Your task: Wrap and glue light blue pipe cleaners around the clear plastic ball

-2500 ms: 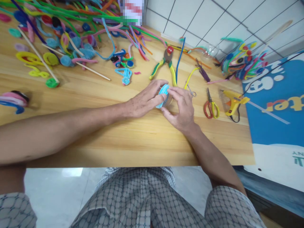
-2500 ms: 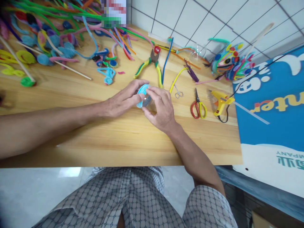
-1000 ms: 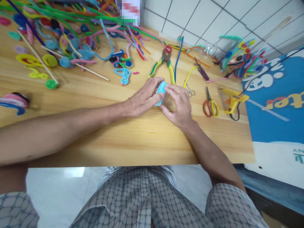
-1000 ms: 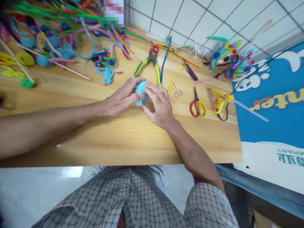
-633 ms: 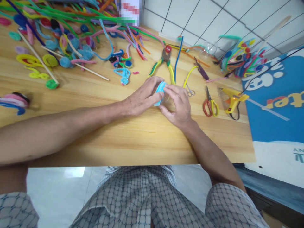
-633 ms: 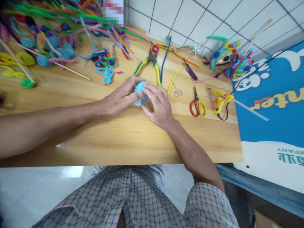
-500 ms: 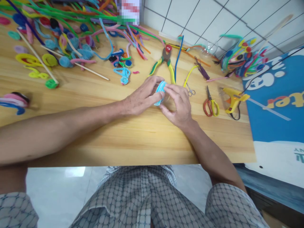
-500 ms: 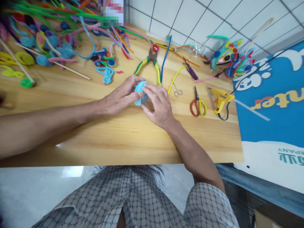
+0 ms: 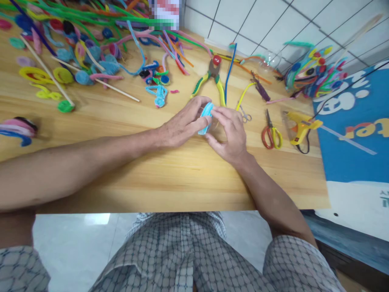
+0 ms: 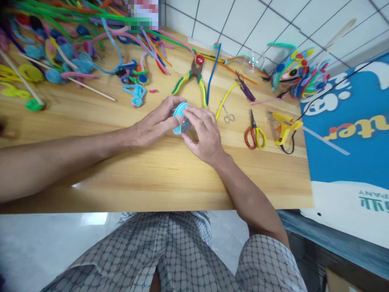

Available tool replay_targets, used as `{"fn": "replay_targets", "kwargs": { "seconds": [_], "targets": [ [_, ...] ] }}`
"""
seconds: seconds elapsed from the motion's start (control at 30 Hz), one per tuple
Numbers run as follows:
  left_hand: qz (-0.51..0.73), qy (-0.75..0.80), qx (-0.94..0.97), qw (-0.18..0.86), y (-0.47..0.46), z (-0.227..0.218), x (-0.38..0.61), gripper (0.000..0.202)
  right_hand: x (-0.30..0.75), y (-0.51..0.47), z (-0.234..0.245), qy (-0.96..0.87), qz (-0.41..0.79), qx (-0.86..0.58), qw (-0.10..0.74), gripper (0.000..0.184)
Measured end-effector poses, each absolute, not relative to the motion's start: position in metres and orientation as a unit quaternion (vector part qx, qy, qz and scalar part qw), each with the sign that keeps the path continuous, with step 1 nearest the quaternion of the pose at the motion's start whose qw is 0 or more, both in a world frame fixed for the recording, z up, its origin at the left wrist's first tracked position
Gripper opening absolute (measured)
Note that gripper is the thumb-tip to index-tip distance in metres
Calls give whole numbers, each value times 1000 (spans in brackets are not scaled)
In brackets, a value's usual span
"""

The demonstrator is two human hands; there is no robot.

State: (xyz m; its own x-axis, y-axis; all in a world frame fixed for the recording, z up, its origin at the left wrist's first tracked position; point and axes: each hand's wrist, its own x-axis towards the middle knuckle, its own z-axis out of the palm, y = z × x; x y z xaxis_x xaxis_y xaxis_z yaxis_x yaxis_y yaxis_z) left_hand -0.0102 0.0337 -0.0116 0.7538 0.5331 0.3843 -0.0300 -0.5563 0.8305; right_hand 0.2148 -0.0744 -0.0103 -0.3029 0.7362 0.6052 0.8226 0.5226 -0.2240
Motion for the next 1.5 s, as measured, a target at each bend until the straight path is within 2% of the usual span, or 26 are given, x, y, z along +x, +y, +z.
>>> {"fn": "replay_targets", "kwargs": {
  "seconds": [0.63,1.5],
  "targets": [
    [315,170,814,457,31,-6,-10,52,213,-74,-12,-805,-54,-480,343,63],
    [306,171,819,455,32,-8,-10,52,213,-74,-11,-809,-69,-489,319,62]
  ]
}}
